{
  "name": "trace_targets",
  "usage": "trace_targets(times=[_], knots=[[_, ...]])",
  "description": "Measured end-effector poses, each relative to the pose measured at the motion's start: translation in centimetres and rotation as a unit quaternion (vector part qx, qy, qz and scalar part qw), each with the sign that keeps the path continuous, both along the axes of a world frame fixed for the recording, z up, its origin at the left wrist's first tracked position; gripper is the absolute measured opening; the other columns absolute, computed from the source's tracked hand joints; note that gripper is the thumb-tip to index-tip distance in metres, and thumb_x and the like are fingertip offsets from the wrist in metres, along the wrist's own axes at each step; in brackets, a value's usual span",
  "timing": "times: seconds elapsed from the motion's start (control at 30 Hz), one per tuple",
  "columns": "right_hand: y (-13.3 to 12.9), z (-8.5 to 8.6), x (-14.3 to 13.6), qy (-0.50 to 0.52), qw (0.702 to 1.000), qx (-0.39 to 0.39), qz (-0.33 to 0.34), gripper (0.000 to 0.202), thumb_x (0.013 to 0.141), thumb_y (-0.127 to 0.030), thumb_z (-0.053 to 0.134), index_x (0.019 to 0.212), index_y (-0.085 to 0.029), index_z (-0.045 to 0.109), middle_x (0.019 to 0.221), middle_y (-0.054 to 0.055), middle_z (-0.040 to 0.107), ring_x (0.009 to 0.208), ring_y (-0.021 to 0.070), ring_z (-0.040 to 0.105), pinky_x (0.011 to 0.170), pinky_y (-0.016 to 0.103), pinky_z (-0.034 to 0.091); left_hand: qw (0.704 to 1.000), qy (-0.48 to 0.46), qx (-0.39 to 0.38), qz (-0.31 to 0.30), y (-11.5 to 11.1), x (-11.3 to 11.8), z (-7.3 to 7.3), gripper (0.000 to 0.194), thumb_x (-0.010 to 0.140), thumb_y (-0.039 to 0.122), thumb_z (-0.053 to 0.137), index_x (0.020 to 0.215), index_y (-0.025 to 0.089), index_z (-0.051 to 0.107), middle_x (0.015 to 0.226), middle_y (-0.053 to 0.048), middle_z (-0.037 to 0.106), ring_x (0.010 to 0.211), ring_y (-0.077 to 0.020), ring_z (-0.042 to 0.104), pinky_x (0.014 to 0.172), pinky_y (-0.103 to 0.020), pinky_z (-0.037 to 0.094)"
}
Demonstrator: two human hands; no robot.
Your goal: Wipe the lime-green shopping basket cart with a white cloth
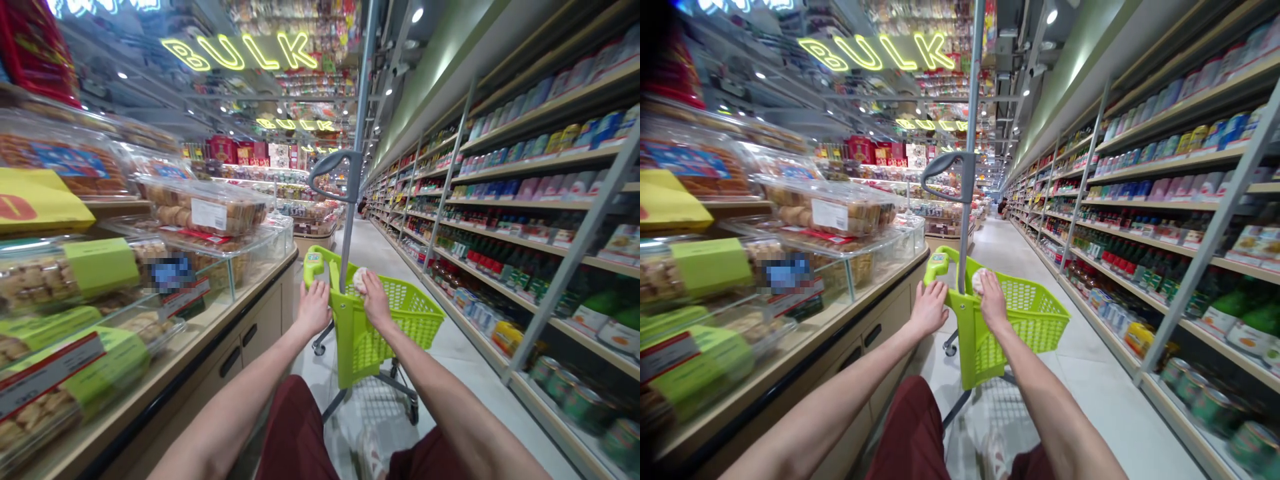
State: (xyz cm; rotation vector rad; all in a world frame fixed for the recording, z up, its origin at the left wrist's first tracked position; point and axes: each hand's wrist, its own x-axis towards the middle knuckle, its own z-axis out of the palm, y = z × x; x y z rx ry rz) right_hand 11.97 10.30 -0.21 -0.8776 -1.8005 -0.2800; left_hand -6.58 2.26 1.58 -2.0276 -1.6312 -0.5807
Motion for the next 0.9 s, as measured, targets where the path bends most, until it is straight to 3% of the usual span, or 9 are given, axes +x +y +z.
trace_targets(times=[0.1,0.17,0.23,0.27,0.33,0.5,0.6,0.7,0.9], knots=[[-1.0,8.3,-2.2,-0.002,0.993,0.114,0.022,0.045,0.084,-0.01,0.035,0.127,-0.022,0.044,0.135,0.003,0.039,0.13,0.0178,0.022,0.107,0.044,0.026,0.999,0.008,0.002,-0.041,0.0,0.2,0.8,0.047,0.072,0.028,0.05,0.118,0.019,0.046,0.118,-0.008,0.053,0.116,-0.025,0.04,0.107,-0.051,0.009],[-1.1,12.8,-3.1,-0.029,0.987,0.153,0.025,0.042,0.086,-0.013,0.037,0.126,-0.024,0.044,0.136,0.001,0.038,0.131,0.0167,0.019,0.108,0.045,0.023,0.999,-0.004,-0.002,-0.049,0.3,0.1,1.1,0.046,0.073,0.028,0.05,0.118,0.019,0.046,0.117,-0.008,0.054,0.115,-0.0245,0.041,0.106,-0.053,0.009],[-0.9,14.9,-3.2,-0.066,0.986,0.155,0.015,0.038,0.087,-0.015,0.039,0.123,-0.024,0.047,0.135,0.001,0.04,0.132,0.0161,0.017,0.108,0.044,0.021,0.999,-0.029,-0.008,-0.036,0.6,-0.1,1.2,0.05,0.074,0.032,0.049,0.122,0.018,0.043,0.123,-0.009,0.05,0.119,-0.0254,0.038,0.106,-0.055,0.009],[-0.8,15.0,-3.0,-0.09,0.985,0.148,0.012,0.037,0.087,-0.014,0.039,0.121,-0.023,0.049,0.134,0.002,0.041,0.132,0.0158,0.017,0.108,0.044,0.021,0.999,-0.039,-0.011,-0.03,0.7,-0.2,1.2,0.053,0.075,0.034,0.049,0.124,0.017,0.04,0.126,-0.01,0.048,0.121,-0.026,0.036,0.105,-0.056,0.009],[-0.7,13.2,-2.4,-0.141,0.982,0.124,0.014,0.036,0.087,-0.012,0.039,0.119,-0.022,0.051,0.133,0.003,0.043,0.131,0.0157,0.018,0.107,0.043,0.023,0.998,-0.045,-0.02,-0.033,0.8,-0.5,0.9,0.058,0.075,0.037,0.049,0.127,0.016,0.036,0.131,-0.01,0.043,0.124,-0.0263,0.032,0.105,-0.056,0.01],[-1.3,4.4,-0.9,-0.207,0.976,0.061,0.026,0.036,0.085,-0.009,0.041,0.116,-0.022,0.053,0.13,0.007,0.046,0.129,0.0191,0.025,0.103,0.045,0.03,0.996,-0.045,-0.03,-0.072,1.1,-0.6,0.5,0.058,0.077,0.034,0.05,0.129,0.017,0.033,0.134,-0.01,0.04,0.127,-0.0241,0.03,0.105,-0.054,0.011],[-1.7,1.0,-0.6,-0.182,0.982,0.03,0.044,0.035,0.084,-0.011,0.044,0.116,-0.022,0.054,0.127,0.008,0.048,0.128,0.0194,0.028,0.1,0.046,0.033,0.996,-0.046,-0.021,-0.079,1.4,-0.2,0.6,0.05,0.077,0.031,0.051,0.124,0.021,0.039,0.129,-0.008,0.047,0.124,-0.0234,0.035,0.105,-0.055,0.01],[-1.9,0.0,-0.7,-0.132,0.989,0.003,0.068,0.036,0.082,-0.01,0.043,0.115,-0.02,0.055,0.122,0.009,0.053,0.124,0.0188,0.035,0.099,0.043,0.035,0.996,-0.052,-0.011,-0.071,1.7,1.1,0.5,0.044,0.077,0.029,0.052,0.12,0.022,0.043,0.124,-0.008,0.051,0.121,-0.0235,0.038,0.104,-0.055,0.011],[-2.1,0.8,0.5,-0.05,0.992,-0.081,0.082,0.043,0.073,-0.005,0.039,0.108,-0.018,0.06,0.113,0.008,0.059,0.108,0.0182,0.051,0.097,0.038,0.04,0.996,-0.045,-0.009,-0.077,1.7,3.0,0.5,0.048,0.078,0.031,0.048,0.124,0.019,0.04,0.127,-0.01,0.048,0.123,-0.0232,0.036,0.105,-0.053,0.01]])
